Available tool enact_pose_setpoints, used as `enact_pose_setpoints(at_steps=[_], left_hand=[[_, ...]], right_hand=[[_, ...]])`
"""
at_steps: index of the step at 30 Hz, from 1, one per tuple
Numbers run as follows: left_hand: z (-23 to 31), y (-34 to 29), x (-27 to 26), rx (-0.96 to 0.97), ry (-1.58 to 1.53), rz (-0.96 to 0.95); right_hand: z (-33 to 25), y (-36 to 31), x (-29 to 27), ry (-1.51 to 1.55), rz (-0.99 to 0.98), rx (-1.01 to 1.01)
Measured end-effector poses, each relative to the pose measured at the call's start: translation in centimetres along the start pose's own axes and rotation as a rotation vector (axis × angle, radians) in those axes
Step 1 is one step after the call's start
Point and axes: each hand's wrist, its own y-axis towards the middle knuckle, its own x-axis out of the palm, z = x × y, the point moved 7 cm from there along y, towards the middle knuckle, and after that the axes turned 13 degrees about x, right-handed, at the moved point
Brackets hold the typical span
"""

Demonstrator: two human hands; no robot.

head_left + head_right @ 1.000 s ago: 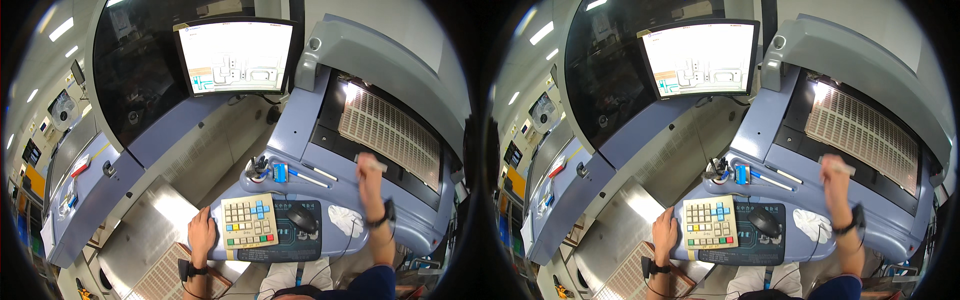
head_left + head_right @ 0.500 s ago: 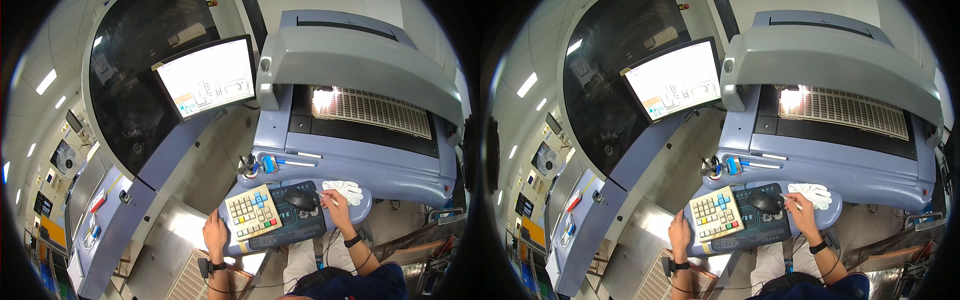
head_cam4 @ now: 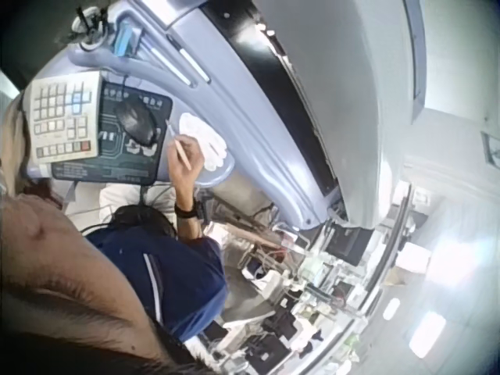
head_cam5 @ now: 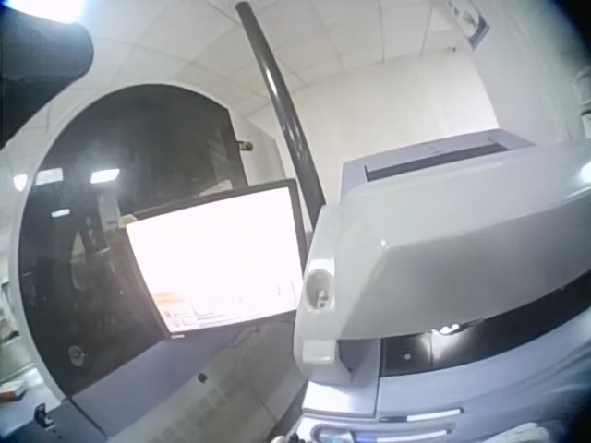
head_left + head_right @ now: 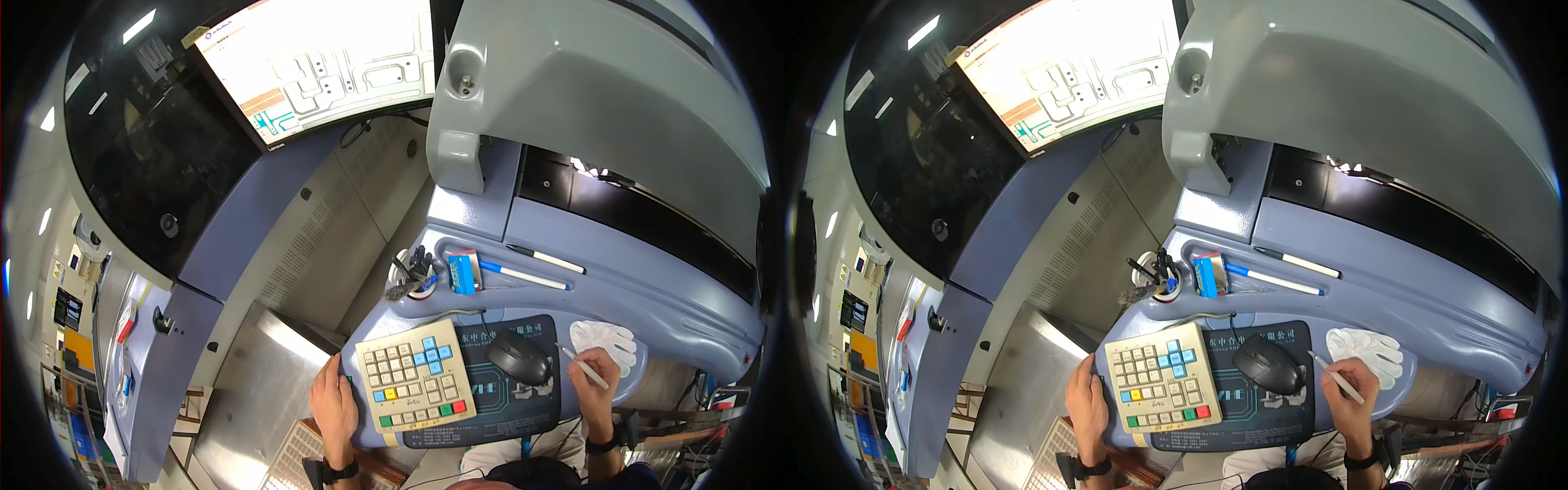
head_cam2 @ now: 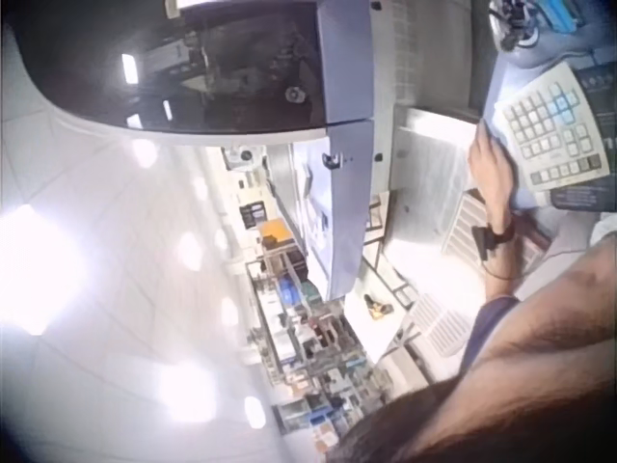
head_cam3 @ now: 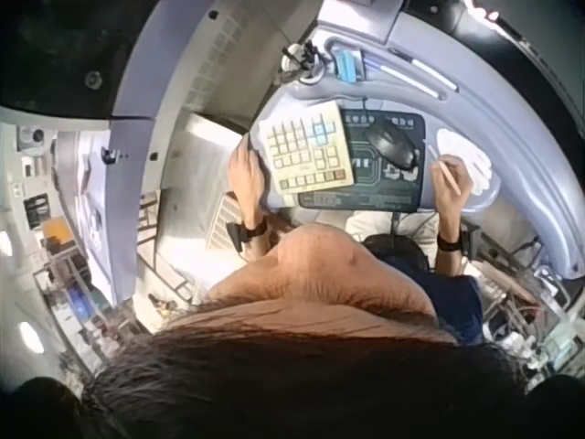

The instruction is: Operating an automated electronic component assembly or bonding machine using a stylus and control panel.

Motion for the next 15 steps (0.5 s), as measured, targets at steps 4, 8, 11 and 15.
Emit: enact_pose_setpoints(at_steps=[4,8,11,15], left_hand=[[0.45,0.58,0.02,-0.003,0.012,-0.018],[0.40,0.55,0.26,-0.020,0.009,-0.017],[0.51,0.60,0.09,-0.012,0.001,-0.007],[0.31,0.42,0.14,0.003,0.039,-0.010]], right_hand=[[-0.87,0.23,-0.10,0.014,0.009,0.039],[-0.52,0.40,-0.31,0.029,0.011,0.049],[-1.06,0.46,0.13,-0.006,-0.002,0.008],[-1.17,0.55,0.04,0.007,0.010,0.013]])
